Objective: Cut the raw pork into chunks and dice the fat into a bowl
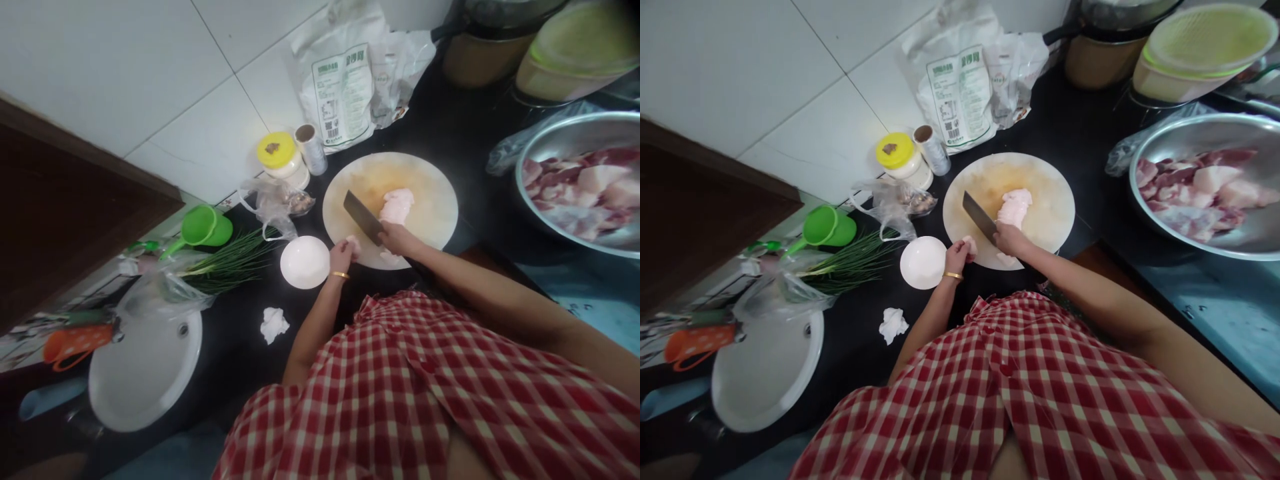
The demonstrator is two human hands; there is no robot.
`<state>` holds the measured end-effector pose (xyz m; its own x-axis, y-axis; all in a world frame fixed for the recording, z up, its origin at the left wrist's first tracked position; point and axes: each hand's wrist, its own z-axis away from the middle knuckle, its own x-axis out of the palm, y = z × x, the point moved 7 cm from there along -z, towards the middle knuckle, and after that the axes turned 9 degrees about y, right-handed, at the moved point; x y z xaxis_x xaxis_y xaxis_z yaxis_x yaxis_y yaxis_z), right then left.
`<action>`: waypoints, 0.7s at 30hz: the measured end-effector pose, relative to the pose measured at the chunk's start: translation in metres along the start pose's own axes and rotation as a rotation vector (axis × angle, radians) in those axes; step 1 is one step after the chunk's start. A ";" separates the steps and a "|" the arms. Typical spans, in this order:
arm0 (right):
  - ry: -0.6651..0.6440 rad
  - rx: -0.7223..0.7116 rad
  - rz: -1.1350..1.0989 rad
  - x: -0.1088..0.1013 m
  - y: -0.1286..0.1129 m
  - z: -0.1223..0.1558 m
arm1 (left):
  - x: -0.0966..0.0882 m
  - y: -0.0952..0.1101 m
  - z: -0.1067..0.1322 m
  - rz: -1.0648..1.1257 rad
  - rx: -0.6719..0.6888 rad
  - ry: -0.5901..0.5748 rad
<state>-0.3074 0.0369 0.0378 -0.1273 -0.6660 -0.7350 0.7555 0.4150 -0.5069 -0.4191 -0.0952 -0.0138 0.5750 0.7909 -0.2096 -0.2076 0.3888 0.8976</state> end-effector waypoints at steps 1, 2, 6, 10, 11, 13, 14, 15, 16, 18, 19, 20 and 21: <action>0.007 0.004 -0.029 -0.007 0.003 0.002 | 0.003 -0.005 0.001 0.099 -0.121 -0.033; 0.009 0.013 -0.057 -0.013 0.006 0.005 | 0.005 -0.008 0.003 0.179 -0.201 -0.052; 0.010 0.071 -0.132 -0.033 0.026 0.021 | 0.013 -0.008 0.010 0.351 -0.292 -0.063; -0.013 0.136 -0.171 -0.036 0.051 0.039 | 0.021 -0.007 0.012 0.322 -0.270 -0.071; -0.020 0.152 -0.175 -0.034 0.057 0.042 | 0.021 -0.006 0.012 0.296 -0.247 -0.068; -0.031 0.171 -0.185 -0.030 0.066 0.047 | 0.021 -0.004 0.010 0.239 -0.197 -0.054; -0.035 0.177 -0.193 -0.029 0.071 0.048 | 0.019 -0.004 0.009 0.206 -0.172 -0.041; -0.037 0.182 -0.206 -0.027 0.076 0.048 | 0.017 -0.004 0.008 0.168 -0.149 -0.027; -0.035 0.187 -0.223 -0.027 0.081 0.048 | 0.016 -0.004 0.007 0.123 -0.126 -0.015; -0.016 0.195 -0.286 -0.029 0.094 0.044 | 0.014 -0.004 0.006 0.013 -0.064 0.003; 0.003 0.200 -0.330 -0.031 0.101 0.042 | 0.014 -0.003 0.006 -0.050 -0.025 0.006; 0.027 0.208 -0.378 -0.033 0.110 0.040 | 0.016 -0.001 0.006 -0.118 0.020 0.002; 0.049 0.220 -0.428 -0.035 0.120 0.038 | 0.020 0.002 0.008 -0.186 0.077 -0.011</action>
<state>-0.1879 0.0864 0.0206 -0.4827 -0.7161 -0.5041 0.7458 -0.0344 -0.6653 -0.4017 -0.0821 -0.0137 0.6068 0.7032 -0.3706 -0.0363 0.4903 0.8708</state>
